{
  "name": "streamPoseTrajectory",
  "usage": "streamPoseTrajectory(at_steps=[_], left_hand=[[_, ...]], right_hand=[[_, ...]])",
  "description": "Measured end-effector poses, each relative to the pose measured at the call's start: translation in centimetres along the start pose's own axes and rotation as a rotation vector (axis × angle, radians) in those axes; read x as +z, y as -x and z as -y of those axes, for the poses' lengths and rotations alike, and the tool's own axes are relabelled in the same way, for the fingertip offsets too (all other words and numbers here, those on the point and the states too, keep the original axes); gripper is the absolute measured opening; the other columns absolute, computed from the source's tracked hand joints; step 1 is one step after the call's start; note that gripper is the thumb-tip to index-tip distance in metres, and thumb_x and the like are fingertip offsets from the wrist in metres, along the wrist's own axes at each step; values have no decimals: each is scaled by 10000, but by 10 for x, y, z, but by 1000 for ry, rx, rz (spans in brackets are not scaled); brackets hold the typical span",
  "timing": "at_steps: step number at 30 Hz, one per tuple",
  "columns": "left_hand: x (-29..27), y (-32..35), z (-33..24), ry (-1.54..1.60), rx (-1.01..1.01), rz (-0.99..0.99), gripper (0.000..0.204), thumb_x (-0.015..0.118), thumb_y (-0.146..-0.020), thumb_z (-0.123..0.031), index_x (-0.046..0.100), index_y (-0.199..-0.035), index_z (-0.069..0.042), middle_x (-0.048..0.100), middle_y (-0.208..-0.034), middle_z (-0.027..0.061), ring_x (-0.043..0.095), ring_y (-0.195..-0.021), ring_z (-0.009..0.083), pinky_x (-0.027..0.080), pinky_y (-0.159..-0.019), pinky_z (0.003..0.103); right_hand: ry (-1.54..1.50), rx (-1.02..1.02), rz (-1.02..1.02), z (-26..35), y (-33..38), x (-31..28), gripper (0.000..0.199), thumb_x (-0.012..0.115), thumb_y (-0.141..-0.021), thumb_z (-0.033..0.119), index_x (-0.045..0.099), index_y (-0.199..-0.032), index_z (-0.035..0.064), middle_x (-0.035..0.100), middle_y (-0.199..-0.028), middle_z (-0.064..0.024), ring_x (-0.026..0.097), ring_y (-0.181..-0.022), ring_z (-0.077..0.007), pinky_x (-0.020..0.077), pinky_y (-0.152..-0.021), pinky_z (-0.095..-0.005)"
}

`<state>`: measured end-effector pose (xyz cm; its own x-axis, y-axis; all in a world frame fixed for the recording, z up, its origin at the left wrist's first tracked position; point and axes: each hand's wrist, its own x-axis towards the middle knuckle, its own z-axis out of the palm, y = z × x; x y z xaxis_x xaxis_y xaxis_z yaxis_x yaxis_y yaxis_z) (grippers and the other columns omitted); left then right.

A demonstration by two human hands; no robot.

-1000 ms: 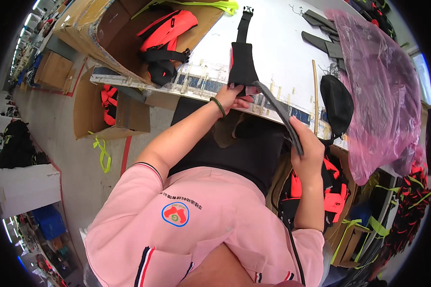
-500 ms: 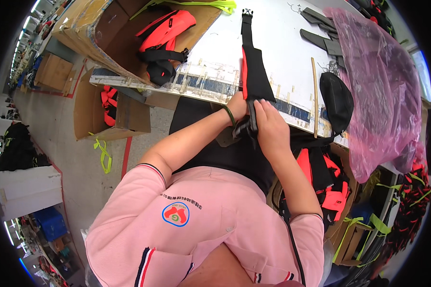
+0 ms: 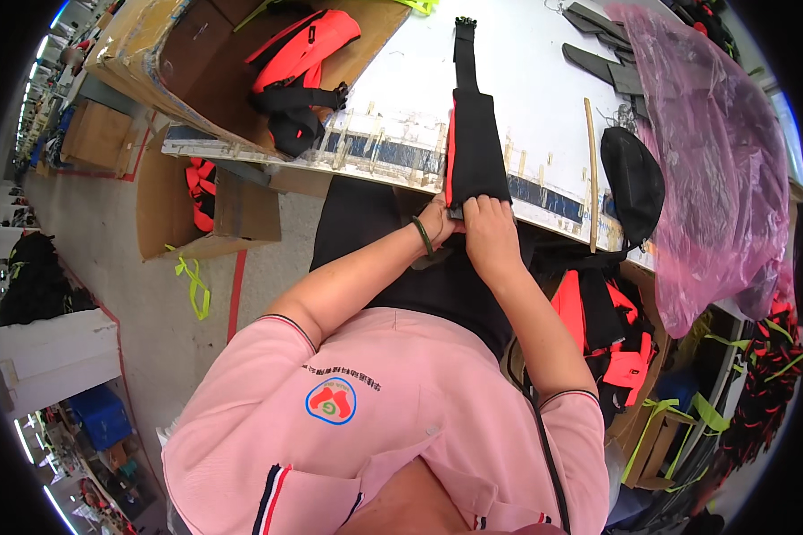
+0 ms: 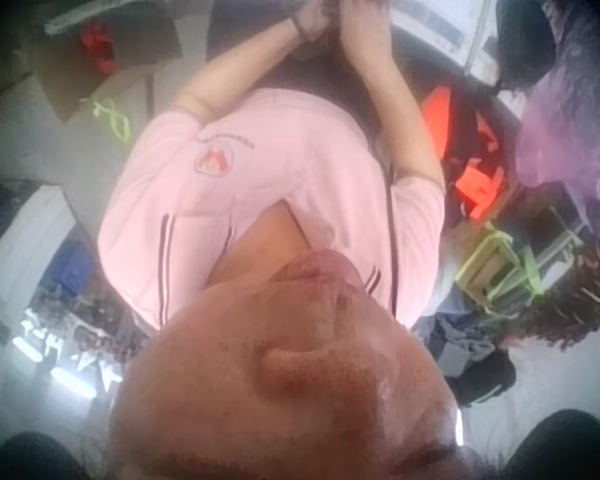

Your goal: Assembling life vests by inserting foam pieces into fabric sleeves using a wooden tool.

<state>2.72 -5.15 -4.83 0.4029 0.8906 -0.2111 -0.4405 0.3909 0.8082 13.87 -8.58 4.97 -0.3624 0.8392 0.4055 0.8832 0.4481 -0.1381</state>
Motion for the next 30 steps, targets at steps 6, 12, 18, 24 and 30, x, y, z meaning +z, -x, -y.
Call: streamPoseTrajectory(at_steps=[6,12,18,24,30], left_hand=[[-9,10,16,-188,-151,-68,266,377,-933,-45,522,-1154,-71,609,-1053,61,597,-905,168,523,-685,318],[-23,3,39,-264,222,-38,263,354,-903,-28,544,-1084,-34,630,-959,89,622,-784,199,514,-640,325],[-28,5,31,-251,21,57,310,304,-864,14,540,-1062,-16,628,-786,97,624,-728,152,498,-597,298],[-30,8,18,-216,171,-48,260,335,-908,9,552,-1039,-52,594,-841,35,563,-766,91,456,-614,236],[-30,11,13,-172,-73,-25,238,372,-907,-15,564,-1045,-39,595,-899,44,555,-793,105,471,-656,251]], right_hand=[[-171,114,295,-5,0,29,105,562,-718,33,536,-817,11,566,-820,-159,566,-818,-321,461,-738,-402],[-135,139,416,-3,-15,43,202,727,-431,19,589,-578,34,582,-633,-172,609,-678,-333,491,-626,-402],[-155,242,544,-5,-31,48,216,734,-355,-11,587,-510,17,588,-635,-189,613,-689,-338,495,-632,-396],[-229,224,499,9,-17,33,188,549,-765,145,618,-704,-19,608,-731,-206,598,-753,-378,481,-665,-443],[-393,242,377,6,-1,38,323,448,-868,255,604,-774,-11,612,-804,-210,591,-810,-368,462,-739,-459]])
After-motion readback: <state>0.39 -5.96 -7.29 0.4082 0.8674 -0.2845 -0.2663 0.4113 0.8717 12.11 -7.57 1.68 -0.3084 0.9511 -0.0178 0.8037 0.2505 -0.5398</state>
